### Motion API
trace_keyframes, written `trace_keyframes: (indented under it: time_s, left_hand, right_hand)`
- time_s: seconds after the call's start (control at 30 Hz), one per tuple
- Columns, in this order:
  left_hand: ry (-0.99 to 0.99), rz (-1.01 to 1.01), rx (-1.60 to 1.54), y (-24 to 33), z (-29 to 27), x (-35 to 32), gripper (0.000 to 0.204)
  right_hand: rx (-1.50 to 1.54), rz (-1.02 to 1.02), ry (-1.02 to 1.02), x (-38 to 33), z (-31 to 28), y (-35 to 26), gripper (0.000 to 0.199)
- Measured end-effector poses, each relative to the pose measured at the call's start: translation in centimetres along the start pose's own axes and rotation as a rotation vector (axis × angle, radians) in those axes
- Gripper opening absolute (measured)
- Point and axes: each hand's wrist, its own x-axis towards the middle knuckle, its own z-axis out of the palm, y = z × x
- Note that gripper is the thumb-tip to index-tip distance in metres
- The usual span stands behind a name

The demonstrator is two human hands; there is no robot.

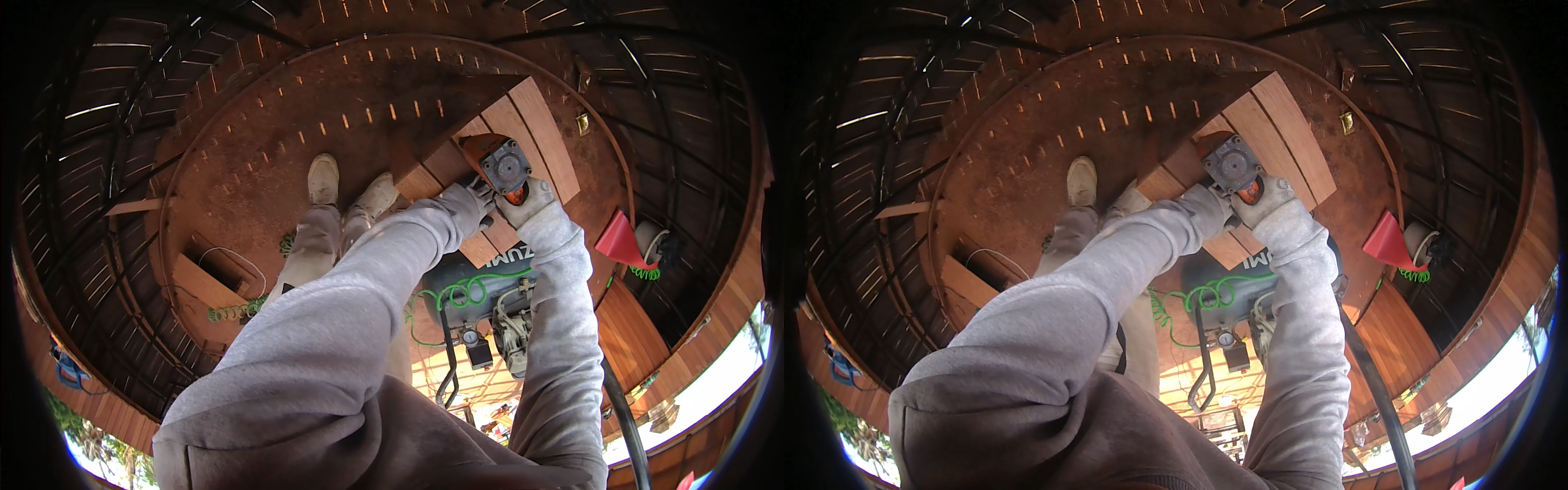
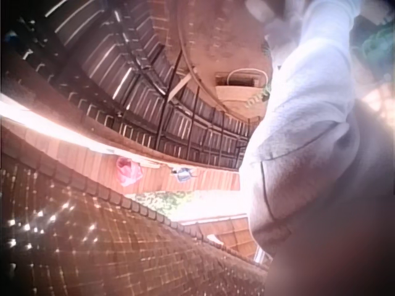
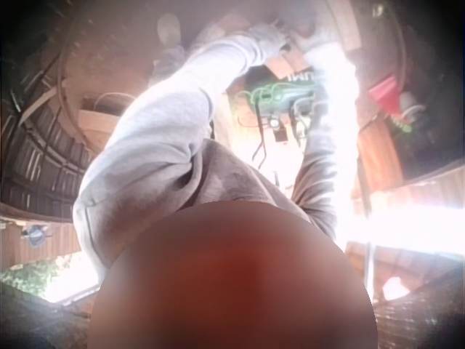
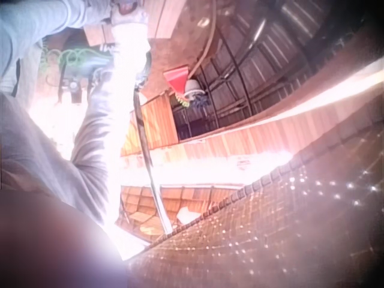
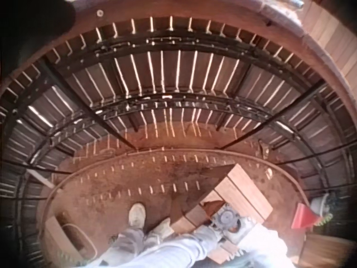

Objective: The person assembles a small wooden structure by arranging slats, measuring and cutting wood, and fastening pieces together using a nail gun. The person also uses a hand saw and square to prepare additional components.

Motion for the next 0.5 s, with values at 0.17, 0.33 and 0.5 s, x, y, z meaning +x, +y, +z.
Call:
trace_keyframes:
  time_s: [0.17,0.33,0.5]
  left_hand:
    - [-0.023,-0.021,0.002,0.1,-0.5,-0.2,0.050]
    - [0.012,0.016,0.016,0.1,0.1,-0.3,0.050]
    - [-0.055,0.058,0.165,0.4,1.4,-3.3,0.057]
  right_hand:
    - [0.034,0.014,-0.002,-0.2,0.5,0.1,0.033]
    - [0.169,0.027,0.072,-2.7,0.1,-0.6,0.028]
    - [0.457,0.309,0.193,-5.1,1.2,-3.5,0.027]
